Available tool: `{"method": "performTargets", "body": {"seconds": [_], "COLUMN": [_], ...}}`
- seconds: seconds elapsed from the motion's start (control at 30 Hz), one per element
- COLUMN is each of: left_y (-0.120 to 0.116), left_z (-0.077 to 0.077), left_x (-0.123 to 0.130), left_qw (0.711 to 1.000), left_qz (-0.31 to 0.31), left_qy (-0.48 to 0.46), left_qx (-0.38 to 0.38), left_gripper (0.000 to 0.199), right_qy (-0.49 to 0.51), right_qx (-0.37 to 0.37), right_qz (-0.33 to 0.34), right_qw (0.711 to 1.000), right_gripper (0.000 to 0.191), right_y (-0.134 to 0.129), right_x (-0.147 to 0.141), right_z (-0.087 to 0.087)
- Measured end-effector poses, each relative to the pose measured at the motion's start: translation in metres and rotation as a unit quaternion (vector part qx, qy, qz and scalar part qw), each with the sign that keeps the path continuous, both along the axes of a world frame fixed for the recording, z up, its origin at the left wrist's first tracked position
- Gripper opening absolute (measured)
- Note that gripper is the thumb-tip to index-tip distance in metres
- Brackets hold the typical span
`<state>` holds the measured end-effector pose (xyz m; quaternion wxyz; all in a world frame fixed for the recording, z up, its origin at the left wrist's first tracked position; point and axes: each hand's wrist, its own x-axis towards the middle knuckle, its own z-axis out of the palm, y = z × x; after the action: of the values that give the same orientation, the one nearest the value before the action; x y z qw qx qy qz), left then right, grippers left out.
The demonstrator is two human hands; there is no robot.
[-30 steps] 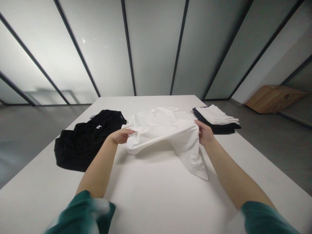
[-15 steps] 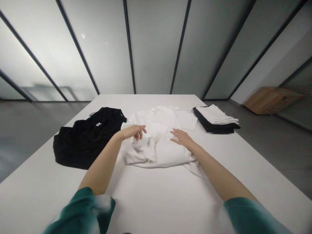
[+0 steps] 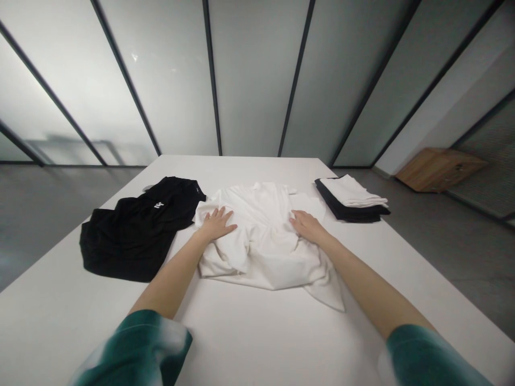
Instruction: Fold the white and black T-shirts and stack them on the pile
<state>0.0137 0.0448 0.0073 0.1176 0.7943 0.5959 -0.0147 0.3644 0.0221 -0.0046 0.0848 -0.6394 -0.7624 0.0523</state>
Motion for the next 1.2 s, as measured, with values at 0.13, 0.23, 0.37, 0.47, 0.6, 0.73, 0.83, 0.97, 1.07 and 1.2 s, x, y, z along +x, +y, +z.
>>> {"method": "performTargets", "body": {"seconds": [0.13,0.23,0.37,0.47,0.6,0.73,0.83,0.97,1.07,1.2], "left_y": [0.003,0.008,0.017,0.018,0.017,0.018,0.017,0.011,0.01,0.015], "left_z": [0.003,0.006,0.017,0.026,0.026,0.004,-0.013,-0.016,-0.005,0.004], "left_x": [-0.017,-0.04,-0.055,-0.034,0.016,0.027,0.009,-0.014,-0.014,0.008], "left_qw": [0.999,0.998,0.996,0.996,0.995,0.997,0.998,0.997,0.996,0.995], "left_qz": [0.002,0.018,0.02,0.021,0.041,0.058,0.023,-0.009,-0.006,0.034], "left_qy": [0.015,0.022,0.056,0.082,0.027,0.025,0.049,0.075,0.088,0.097], "left_qx": [-0.034,-0.053,-0.063,0.004,0.092,0.037,0.028,0.021,-0.001,-0.005], "left_gripper": [0.075,0.078,0.076,0.063,0.07,0.088,0.094,0.093,0.094,0.09], "right_qy": [-0.02,0.005,-0.037,-0.05,-0.028,-0.045,-0.061,-0.075,-0.062,-0.063], "right_qx": [0.004,0.007,0.004,0.018,0.007,-0.02,-0.032,-0.018,0.009,0.051], "right_qz": [-0.042,-0.043,-0.109,-0.172,-0.205,-0.163,-0.121,-0.112,-0.123,-0.209], "right_qw": [0.999,0.999,0.993,0.984,0.978,0.985,0.99,0.991,0.99,0.975], "right_gripper": [0.05,0.049,0.049,0.054,0.065,0.07,0.069,0.068,0.058,0.051], "right_y": [0.016,0.023,0.031,0.037,0.043,0.049,0.054,0.06,0.06,0.055], "right_x": [0.021,0.04,0.05,0.042,0.027,0.032,0.047,0.063,0.068,0.065], "right_z": [-0.017,-0.012,0.003,0.002,-0.014,-0.02,-0.018,-0.017,-0.016,-0.007]}}
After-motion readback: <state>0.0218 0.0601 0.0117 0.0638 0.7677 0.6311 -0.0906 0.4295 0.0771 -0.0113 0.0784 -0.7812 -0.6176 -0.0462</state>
